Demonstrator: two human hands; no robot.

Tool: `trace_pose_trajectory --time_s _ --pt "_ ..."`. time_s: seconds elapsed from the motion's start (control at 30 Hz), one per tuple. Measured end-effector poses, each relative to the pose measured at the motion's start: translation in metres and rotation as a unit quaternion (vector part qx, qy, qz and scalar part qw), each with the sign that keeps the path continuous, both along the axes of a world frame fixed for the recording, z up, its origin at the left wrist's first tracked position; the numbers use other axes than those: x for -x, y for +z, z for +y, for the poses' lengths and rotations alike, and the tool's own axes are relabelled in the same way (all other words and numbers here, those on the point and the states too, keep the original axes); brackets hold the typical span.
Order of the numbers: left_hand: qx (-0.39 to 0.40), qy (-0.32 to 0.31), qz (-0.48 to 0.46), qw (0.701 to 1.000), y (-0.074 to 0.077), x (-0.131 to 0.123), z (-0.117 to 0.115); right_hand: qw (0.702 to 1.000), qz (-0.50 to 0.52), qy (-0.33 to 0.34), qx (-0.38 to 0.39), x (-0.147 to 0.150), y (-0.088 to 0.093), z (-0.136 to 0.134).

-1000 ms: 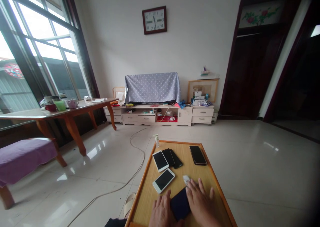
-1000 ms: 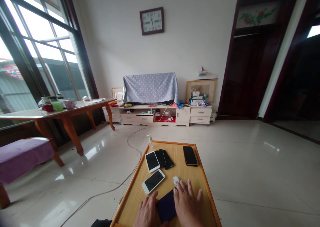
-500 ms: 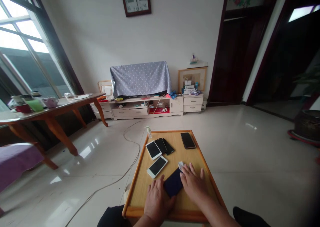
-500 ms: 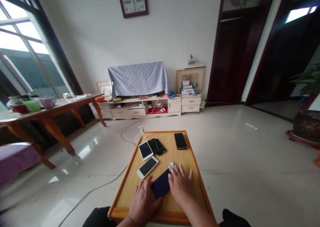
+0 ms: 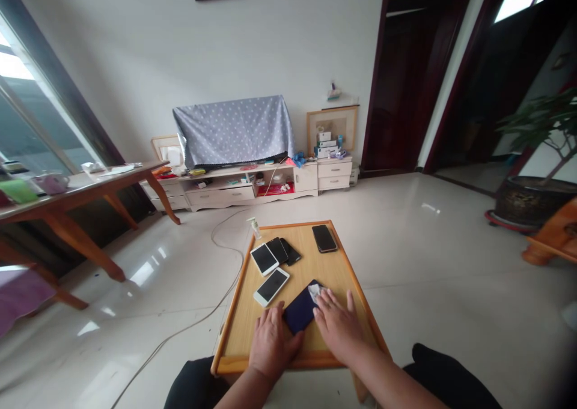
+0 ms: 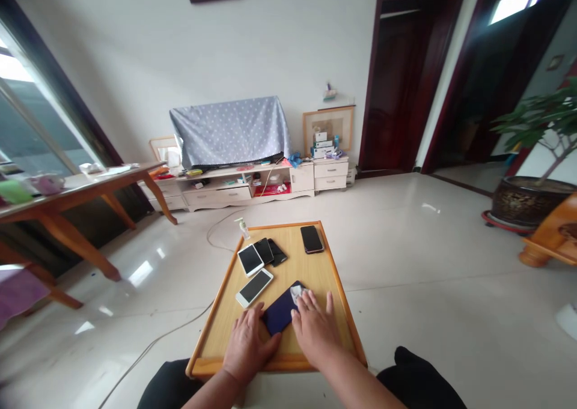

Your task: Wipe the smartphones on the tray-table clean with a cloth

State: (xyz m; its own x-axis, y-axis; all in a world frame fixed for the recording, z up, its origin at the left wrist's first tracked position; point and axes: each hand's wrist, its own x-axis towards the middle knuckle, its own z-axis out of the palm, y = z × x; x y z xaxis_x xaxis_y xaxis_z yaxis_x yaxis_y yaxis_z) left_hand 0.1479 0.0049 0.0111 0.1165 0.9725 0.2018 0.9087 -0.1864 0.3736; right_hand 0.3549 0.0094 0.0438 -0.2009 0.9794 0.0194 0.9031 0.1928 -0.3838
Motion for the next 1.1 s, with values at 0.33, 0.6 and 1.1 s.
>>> trace_pose_trajectory --time_s 0.33,0.6,1.1 --pt "-0.009 0.003 0.004 1.000 0.000 -0.001 0.000 0.999 -0.011 -0.029 -0.010 -0.005 0.004 0.011" --pt "0.027 0.000 -0.004 1.000 0.004 0.004 -0.002 0.986 0.077 0.144 -0.037 0.038 -0.004 -0.018" --pt "0.025 0.002 -0.017 1.000 0.019 0.008 -0.008 0.994 0.039 0.095 -0.042 0.054 -0.015 0.025"
